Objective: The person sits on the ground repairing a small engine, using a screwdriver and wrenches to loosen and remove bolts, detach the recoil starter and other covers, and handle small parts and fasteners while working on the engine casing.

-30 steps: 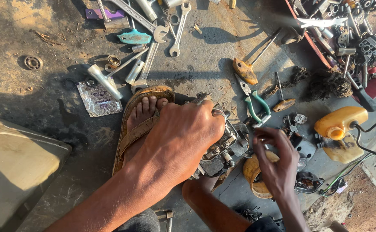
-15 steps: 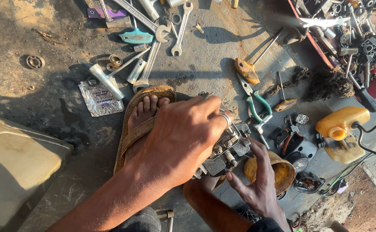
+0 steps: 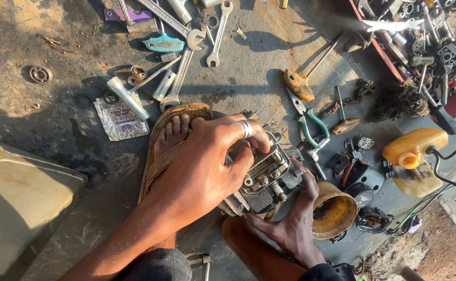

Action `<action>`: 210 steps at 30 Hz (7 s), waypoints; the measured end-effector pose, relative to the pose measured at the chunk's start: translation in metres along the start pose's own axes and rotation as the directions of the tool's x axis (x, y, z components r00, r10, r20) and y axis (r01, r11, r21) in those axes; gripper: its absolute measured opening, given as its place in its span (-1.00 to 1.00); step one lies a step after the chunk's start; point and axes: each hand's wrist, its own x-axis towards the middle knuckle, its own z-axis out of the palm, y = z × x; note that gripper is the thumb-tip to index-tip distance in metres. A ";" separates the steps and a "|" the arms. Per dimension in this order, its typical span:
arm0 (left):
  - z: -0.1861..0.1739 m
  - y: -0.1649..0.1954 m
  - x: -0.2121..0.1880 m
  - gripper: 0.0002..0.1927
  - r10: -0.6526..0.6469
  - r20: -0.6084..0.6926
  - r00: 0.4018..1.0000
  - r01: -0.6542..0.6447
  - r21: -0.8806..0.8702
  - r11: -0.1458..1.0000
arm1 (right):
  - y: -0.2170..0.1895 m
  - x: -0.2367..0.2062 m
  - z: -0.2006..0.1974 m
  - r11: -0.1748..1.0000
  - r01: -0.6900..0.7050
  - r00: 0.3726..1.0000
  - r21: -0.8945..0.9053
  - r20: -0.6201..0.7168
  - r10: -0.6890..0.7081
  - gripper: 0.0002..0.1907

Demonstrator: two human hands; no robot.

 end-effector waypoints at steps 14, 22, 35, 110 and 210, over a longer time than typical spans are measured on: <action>-0.020 -0.015 -0.015 -0.74 0.145 0.112 0.983 -0.153 0.068 0.986 | 0.011 0.063 -0.034 0.956 0.273 0.939 0.110 0.184 -0.290 0.22; -0.013 -0.031 -0.019 -0.66 0.404 0.124 0.906 -0.420 0.371 0.828 | -0.029 0.098 -0.069 0.986 0.133 0.928 -0.102 0.363 -0.087 0.28; -0.006 -0.029 -0.034 -0.71 0.432 0.355 0.829 -0.514 0.176 0.840 | -0.034 0.146 -0.103 0.798 0.584 0.649 -0.152 0.678 -0.346 0.21; 0.013 -0.035 -0.055 -0.73 0.430 0.464 0.774 -0.510 0.054 0.858 | -0.034 -0.006 -0.080 0.962 0.201 0.964 0.184 0.139 -0.228 -0.63; 0.036 -0.073 -0.067 -0.85 0.500 0.357 0.789 -0.596 0.244 0.765 | -0.029 -0.019 -0.046 0.791 0.571 0.815 -0.221 0.039 -0.577 -0.60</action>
